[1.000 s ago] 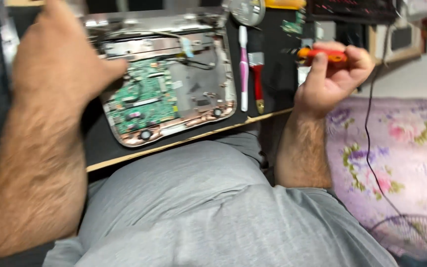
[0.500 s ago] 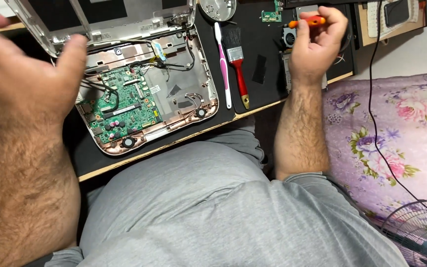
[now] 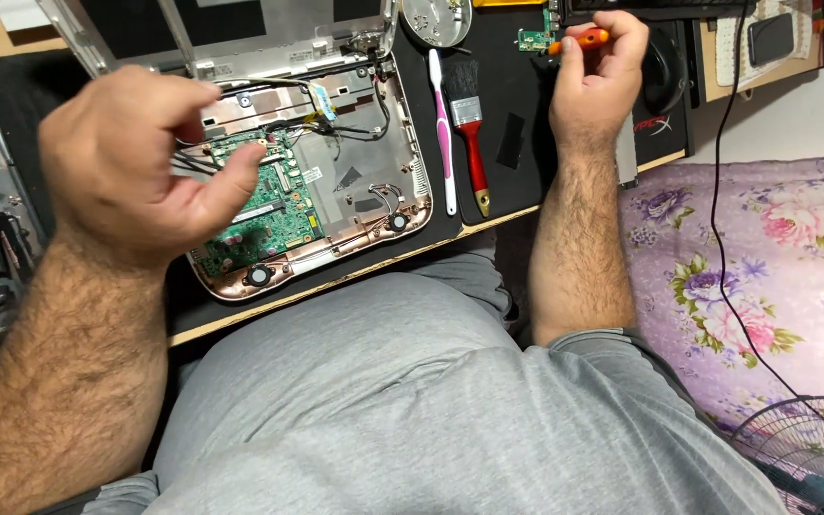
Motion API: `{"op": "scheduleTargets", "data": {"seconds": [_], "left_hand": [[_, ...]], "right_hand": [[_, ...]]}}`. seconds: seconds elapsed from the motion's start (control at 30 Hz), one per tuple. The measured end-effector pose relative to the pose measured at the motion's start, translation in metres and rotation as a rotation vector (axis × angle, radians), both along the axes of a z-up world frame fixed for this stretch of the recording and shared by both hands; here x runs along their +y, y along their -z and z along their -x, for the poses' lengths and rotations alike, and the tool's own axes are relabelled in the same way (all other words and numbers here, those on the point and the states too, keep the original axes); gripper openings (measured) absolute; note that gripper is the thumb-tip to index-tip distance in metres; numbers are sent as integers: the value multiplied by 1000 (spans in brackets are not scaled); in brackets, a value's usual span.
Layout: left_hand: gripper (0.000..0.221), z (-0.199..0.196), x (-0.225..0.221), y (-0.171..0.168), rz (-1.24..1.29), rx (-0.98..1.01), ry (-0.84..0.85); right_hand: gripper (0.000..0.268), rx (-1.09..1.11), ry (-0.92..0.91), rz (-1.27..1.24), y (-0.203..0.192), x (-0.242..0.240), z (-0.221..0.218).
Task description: Disassembling a laptop by removing screws and internal components like the cooling fan using a screwdriver.
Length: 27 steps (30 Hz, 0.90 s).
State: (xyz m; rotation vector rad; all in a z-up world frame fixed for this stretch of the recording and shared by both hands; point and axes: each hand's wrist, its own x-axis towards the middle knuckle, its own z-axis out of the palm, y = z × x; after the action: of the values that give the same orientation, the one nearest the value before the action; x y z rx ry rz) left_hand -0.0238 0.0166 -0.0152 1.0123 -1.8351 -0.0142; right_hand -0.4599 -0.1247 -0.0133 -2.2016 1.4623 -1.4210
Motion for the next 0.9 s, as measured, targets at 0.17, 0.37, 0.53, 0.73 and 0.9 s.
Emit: {"op": "scheduleTargets", "data": {"seconds": [0.17,0.37,0.53,0.73,0.9], "left_hand": [[20,12,-1,-13,-11,-35,36],[27,31,5,-29,-378,201,408],[43,37,9,-25,-481,304,559],[33,34,14,-24,-433,364,522],[22,35,16,-22,-400,390,464]], "right_hand": [[35,-165,-148,60,-16,17,-15],[28,-712,-409,-192,-18,65,-72],[31,-976,-654,-440,-16,109,-139],[33,-948,-720,-504,-8,123,-167],[31,-943,-694,-483,-6,123,-168]]}}
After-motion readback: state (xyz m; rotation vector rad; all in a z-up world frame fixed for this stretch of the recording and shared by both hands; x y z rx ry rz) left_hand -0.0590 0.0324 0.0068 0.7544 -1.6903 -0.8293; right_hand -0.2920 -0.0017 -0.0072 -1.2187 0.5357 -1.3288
